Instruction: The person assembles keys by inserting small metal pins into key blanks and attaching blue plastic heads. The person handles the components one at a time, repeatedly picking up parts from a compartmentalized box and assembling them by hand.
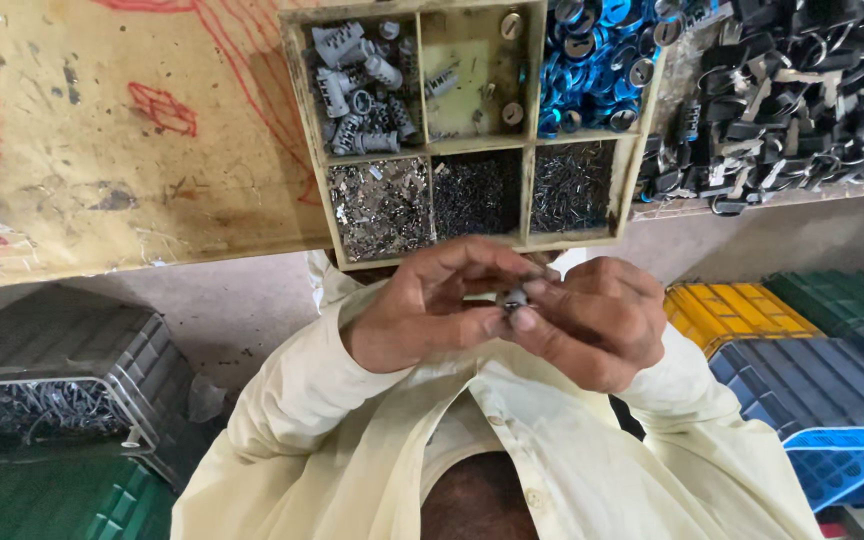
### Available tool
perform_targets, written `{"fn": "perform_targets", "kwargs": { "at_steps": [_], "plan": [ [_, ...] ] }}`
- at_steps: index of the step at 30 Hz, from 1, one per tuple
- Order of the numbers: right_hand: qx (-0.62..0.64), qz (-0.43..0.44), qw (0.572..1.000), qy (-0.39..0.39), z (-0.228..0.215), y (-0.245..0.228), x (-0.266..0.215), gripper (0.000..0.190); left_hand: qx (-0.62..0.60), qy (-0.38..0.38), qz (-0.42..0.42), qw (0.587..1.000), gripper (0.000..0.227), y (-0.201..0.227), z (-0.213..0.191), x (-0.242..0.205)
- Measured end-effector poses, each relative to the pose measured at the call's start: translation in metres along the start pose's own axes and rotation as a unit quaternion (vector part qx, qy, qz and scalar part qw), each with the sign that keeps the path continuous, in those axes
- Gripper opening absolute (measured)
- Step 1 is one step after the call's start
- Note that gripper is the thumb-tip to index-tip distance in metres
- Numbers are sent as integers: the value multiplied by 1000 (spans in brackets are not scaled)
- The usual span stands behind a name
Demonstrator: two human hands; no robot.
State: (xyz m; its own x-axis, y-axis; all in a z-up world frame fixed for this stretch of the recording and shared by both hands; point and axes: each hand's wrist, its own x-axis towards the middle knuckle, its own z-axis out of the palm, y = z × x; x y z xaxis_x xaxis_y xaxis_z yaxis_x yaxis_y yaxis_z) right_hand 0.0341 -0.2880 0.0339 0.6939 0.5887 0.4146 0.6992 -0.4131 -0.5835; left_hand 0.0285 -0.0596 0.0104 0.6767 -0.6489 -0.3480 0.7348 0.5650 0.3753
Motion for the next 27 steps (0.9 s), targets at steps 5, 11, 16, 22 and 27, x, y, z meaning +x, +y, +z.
{"fn": "perform_targets", "kwargs": {
  "at_steps": [5, 11, 16, 22, 27],
  "plan": [
    [11, 97, 995, -2, -15, 32, 30, 25, 128, 80, 79, 985, 24, -5, -11, -6],
    [-240, 262, 934, 33, -15, 48, 11, 21, 326, 83, 173, 926, 26, -2, 2, -3],
    [207, 368, 901, 102, -1, 20, -11, 17, 306, 96, 72, 944, 43, 4, 5, 4],
    [402, 482, 761, 166, 21, -4, -41, 23, 98, 6, 1, 995, 32, 2, -6, 12],
    [390, 439, 797, 138, 20, 4, -41, 23, 345, 104, 104, 927, 29, 4, 1, 9]
  ]
}}
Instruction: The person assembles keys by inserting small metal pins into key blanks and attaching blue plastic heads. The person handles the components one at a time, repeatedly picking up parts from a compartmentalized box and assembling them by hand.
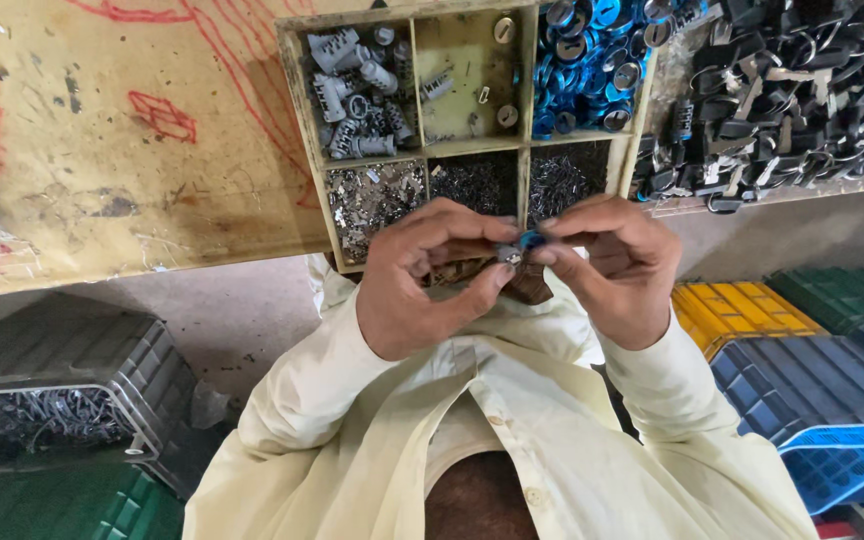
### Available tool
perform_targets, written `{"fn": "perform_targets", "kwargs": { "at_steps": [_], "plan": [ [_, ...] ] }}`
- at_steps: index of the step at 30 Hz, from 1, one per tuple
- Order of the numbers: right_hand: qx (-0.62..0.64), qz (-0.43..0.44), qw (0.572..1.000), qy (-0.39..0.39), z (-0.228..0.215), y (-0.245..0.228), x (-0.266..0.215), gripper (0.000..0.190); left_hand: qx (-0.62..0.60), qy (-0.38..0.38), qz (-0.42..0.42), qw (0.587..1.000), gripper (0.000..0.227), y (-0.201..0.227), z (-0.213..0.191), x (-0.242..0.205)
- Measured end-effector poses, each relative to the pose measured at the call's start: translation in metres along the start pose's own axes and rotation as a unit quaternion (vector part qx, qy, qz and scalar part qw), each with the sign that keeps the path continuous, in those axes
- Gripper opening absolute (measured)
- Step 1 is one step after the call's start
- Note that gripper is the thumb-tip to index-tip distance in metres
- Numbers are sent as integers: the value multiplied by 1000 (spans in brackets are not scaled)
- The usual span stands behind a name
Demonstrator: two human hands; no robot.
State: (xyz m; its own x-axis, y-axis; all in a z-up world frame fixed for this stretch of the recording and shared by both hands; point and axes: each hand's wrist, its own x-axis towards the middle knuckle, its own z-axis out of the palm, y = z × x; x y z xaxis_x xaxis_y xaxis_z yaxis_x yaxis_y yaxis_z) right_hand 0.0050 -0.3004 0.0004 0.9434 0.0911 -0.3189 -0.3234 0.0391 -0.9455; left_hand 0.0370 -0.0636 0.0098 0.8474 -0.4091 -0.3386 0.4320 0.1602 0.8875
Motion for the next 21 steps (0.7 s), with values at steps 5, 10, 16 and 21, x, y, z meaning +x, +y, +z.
{"fn": "perform_targets", "kwargs": {
  "at_steps": [5, 10, 16, 21],
  "plan": [
    [-15, 32, 993, -115, -6, -10, 5, 18, 239, 35, 125, 962, 35, 15, -2, -7],
    [111, 133, 954, -243, -12, -3, 2, 20, 308, -92, 150, 935, 35, 22, -17, -16],
    [166, 126, 962, -175, 5, -18, 17, 18, 242, 28, 106, 964, 34, 2, 2, -14],
    [-597, -100, 790, 98, -31, -61, 19, 20, 139, 0, 63, 988, 29, -8, 0, -13]
  ]
}}
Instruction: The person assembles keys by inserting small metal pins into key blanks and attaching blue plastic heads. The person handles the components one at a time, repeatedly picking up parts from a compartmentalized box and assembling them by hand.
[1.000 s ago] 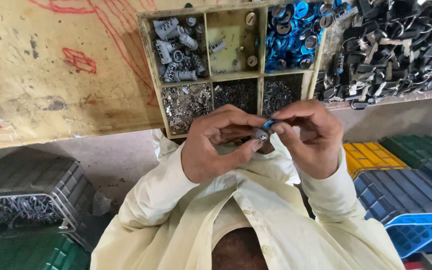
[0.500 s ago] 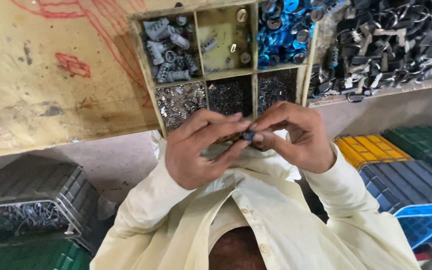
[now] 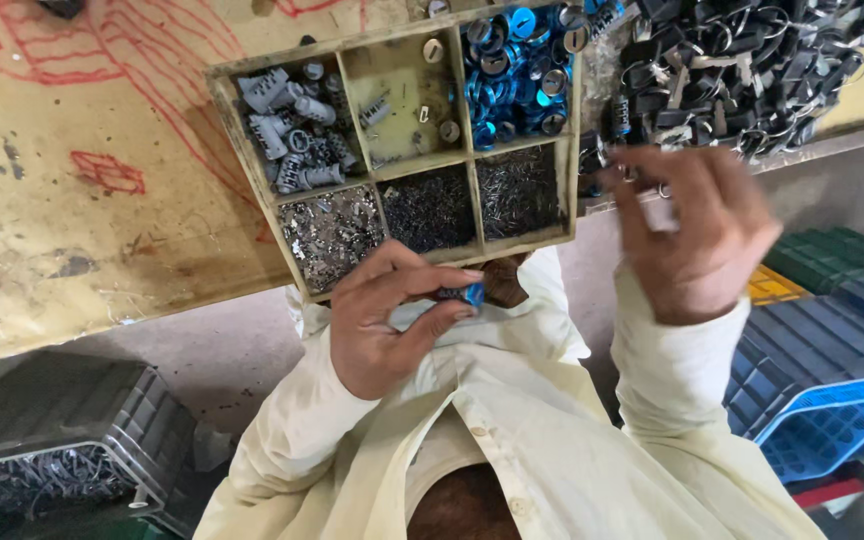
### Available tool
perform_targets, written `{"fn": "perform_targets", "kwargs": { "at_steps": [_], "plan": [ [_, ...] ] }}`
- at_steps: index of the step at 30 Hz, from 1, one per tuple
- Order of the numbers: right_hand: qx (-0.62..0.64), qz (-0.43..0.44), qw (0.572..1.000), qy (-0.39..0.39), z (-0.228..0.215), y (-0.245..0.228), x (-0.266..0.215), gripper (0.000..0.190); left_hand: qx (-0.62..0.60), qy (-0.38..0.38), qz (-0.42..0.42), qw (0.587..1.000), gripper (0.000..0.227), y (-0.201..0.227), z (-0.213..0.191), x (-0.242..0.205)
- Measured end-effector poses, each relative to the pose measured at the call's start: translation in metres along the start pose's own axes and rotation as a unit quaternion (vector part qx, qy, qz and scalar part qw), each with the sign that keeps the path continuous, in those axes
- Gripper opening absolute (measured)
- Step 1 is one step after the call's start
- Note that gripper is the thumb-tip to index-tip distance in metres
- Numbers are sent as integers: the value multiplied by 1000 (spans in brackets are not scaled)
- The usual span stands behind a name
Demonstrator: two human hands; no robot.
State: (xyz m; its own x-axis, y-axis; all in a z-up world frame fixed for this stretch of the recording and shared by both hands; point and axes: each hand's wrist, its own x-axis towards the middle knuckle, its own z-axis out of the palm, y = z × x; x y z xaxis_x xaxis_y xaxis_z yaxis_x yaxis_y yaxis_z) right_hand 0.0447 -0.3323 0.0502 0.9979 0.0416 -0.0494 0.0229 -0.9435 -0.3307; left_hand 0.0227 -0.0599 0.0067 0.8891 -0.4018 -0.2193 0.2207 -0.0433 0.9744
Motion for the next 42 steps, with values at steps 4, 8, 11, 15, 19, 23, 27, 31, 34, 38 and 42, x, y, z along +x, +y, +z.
{"fn": "perform_targets", "kwargs": {
  "at_steps": [4, 8, 11, 15, 19, 23, 27, 31, 34, 38, 42],
  "plan": [
    [-111, -65, 992, -7, -7, 18, 1, 30, -3, 3, -11, 1000, 27, 0, -7, 1],
    [-146, -50, 988, 13, -6, 20, -2, 30, -15, -3, 22, 1000, 27, 0, -9, 8],
    [-205, -63, 976, 43, -4, 19, 3, 32, -4, 2, 47, 999, 25, 2, -6, 12],
    [-209, -109, 970, 64, -3, 29, 12, 22, -61, -28, -2, 998, 23, 3, -4, 11],
    [45, -40, 995, 78, -11, 42, 1, 16, -214, -56, -73, 973, 22, 0, -3, 7],
    [607, 126, 783, 44, 3, 27, -24, 31, -328, -88, -105, 935, 23, -9, 3, 6],
    [707, 79, 703, 23, 39, -11, -40, 25, -383, -69, -106, 915, 24, -15, 11, 3],
    [622, 58, 781, 20, 57, -35, -40, 35, -373, -47, -130, 917, 25, -17, 11, -5],
    [598, -21, 801, 15, 66, -40, -32, 39, -417, -13, -157, 895, 25, -20, 12, -8],
    [572, -86, 815, 15, 76, -40, -27, 40, -391, 5, -185, 902, 25, -25, 12, -12],
    [563, -101, 819, -41, 73, -46, -23, 36, -434, 24, -185, 881, 24, -25, 7, -12]
  ]
}}
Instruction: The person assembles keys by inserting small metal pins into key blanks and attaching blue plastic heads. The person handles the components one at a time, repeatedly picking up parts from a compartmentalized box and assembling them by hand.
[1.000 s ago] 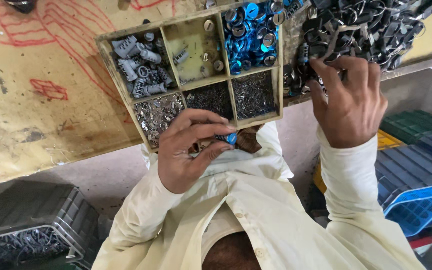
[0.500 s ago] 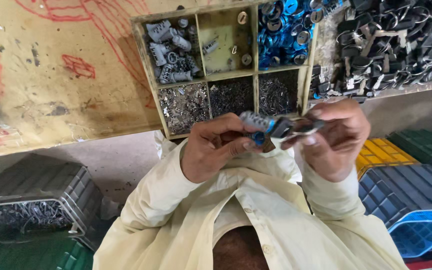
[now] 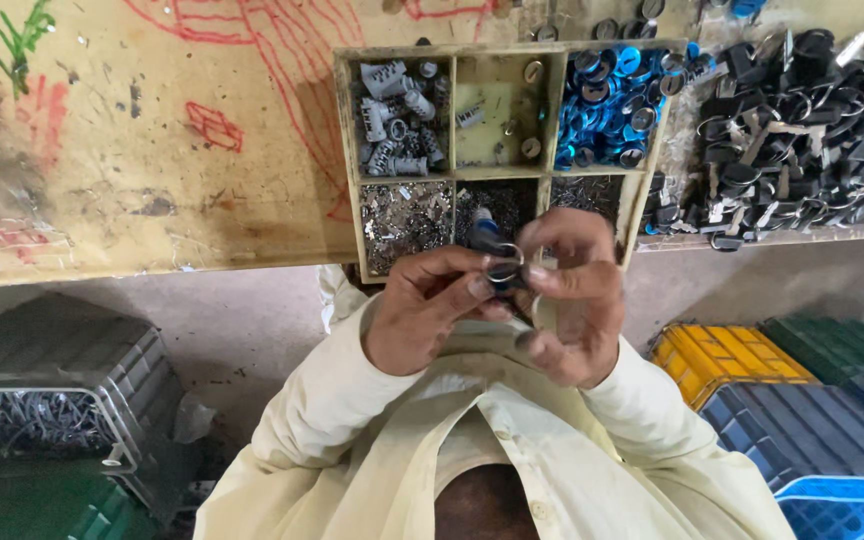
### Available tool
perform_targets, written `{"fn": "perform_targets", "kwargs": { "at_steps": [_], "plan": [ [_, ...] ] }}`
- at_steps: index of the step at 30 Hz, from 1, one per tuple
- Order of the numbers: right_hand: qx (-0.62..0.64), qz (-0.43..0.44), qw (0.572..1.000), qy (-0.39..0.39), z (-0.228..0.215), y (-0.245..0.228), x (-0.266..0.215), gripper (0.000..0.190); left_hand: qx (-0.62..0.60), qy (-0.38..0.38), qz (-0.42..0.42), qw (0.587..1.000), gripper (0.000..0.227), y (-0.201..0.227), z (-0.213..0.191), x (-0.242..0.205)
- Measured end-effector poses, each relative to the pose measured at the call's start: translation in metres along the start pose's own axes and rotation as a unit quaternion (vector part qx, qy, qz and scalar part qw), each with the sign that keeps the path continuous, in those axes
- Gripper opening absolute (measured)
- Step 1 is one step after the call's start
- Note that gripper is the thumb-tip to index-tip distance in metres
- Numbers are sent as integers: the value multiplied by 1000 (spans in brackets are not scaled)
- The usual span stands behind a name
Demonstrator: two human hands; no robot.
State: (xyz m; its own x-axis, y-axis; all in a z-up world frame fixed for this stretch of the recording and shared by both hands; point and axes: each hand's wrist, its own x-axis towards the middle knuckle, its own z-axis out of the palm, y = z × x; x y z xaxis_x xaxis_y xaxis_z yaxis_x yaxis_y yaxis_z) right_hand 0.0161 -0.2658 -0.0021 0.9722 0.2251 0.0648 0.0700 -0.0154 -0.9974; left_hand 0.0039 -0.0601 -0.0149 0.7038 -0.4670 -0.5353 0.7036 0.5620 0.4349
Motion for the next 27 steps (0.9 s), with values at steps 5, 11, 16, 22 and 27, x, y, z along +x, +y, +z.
{"fn": "perform_targets", "kwargs": {
  "at_steps": [5, 11, 16, 22, 27],
  "plan": [
    [-123, 108, 975, -148, -9, -41, 34, 37, 235, 30, 99, 966, 40, 28, -1, -23],
    [-219, 75, 948, -219, -34, -57, 91, 29, 517, 12, 198, 833, 49, 64, 0, -36],
    [-530, -44, 841, -102, -14, -52, 85, 33, 745, 173, 289, 576, 22, 67, 8, -29],
    [-566, -22, 799, -200, 16, -42, 70, 17, 741, 194, 267, 585, 13, 62, 8, -21],
    [-470, 9, 867, -164, 4, -39, 58, 14, 603, 146, 234, 748, 17, 63, 1, -29]
  ]
}}
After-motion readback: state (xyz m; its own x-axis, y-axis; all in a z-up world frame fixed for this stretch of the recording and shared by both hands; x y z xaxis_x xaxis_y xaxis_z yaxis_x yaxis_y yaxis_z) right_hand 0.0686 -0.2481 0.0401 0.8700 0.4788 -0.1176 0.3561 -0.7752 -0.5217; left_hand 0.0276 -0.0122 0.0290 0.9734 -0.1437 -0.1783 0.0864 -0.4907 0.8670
